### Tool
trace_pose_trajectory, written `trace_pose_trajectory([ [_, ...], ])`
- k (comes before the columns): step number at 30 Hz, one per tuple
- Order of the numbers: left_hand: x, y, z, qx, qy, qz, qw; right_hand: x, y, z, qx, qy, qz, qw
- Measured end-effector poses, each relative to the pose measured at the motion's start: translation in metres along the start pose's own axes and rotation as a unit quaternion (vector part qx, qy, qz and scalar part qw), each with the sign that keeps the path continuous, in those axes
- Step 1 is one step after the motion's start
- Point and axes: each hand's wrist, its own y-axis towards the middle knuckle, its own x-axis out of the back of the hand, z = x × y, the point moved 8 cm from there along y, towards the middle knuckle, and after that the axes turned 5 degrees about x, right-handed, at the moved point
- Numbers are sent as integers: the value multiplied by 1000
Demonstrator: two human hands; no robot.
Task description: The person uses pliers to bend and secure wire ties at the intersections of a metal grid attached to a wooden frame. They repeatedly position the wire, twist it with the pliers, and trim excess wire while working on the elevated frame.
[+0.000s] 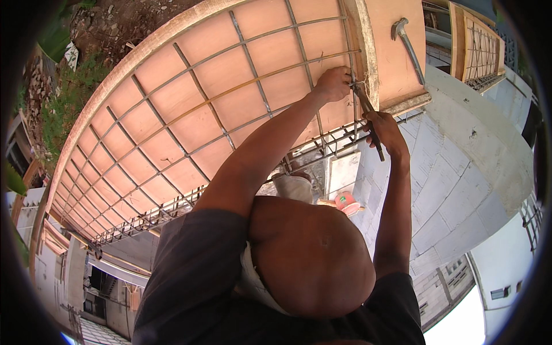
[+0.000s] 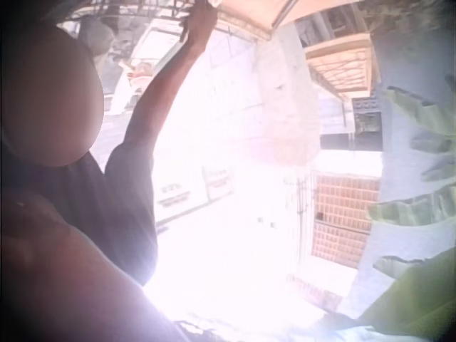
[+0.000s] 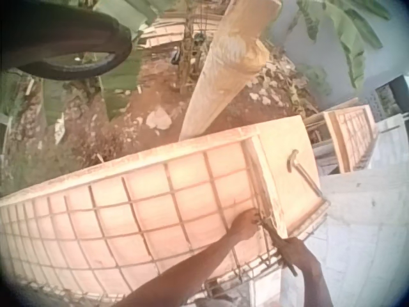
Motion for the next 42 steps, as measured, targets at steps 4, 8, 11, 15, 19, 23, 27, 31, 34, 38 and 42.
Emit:
trace_pose_trajectory([
  [4, 5, -13, -24, 12, 86, 0, 996, 8, -7, -18, 4, -97, -13, 995],
  [8, 6, -14, -21, 9, 66, -2, 998, 3, -11, -15, -8, -194, -102, 976],
  [11, 6, -20, -21, -1, 84, -13, 996, 4, -9, -21, -19, -194, -109, 975],
  [15, 10, -31, -37, -31, 160, -32, 986, 15, -8, -17, 27, -239, -110, 964],
  [19, 11, -32, -35, -8, 101, -7, 995, 11, -12, -15, -6, -190, -94, 977],
  [23, 12, -20, -24, 2, 65, 20, 998, 0, -23, 3, -23, -165, -98, 981],
  [27, 13, -26, -27, -33, 114, -17, 993, -14, -23, 6, 5, -115, -38, 993],
  [31, 2, -79, -79, -173, 228, -163, 944, -5, -9, -19, -8, -47, 9, 999],
  [34, -38, -118, -119, -380, 324, -144, 854, 0, -8, -16, -30, -33, 74, 996],
  [38, -90, -102, -102, -457, 251, 15, 853, 1, -25, -5, -38, 9, 136, 990],
  [42, -100, -79, -101, -479, 242, 52, 842, 6, -50, 9, -15, 55, 100, 993],
])
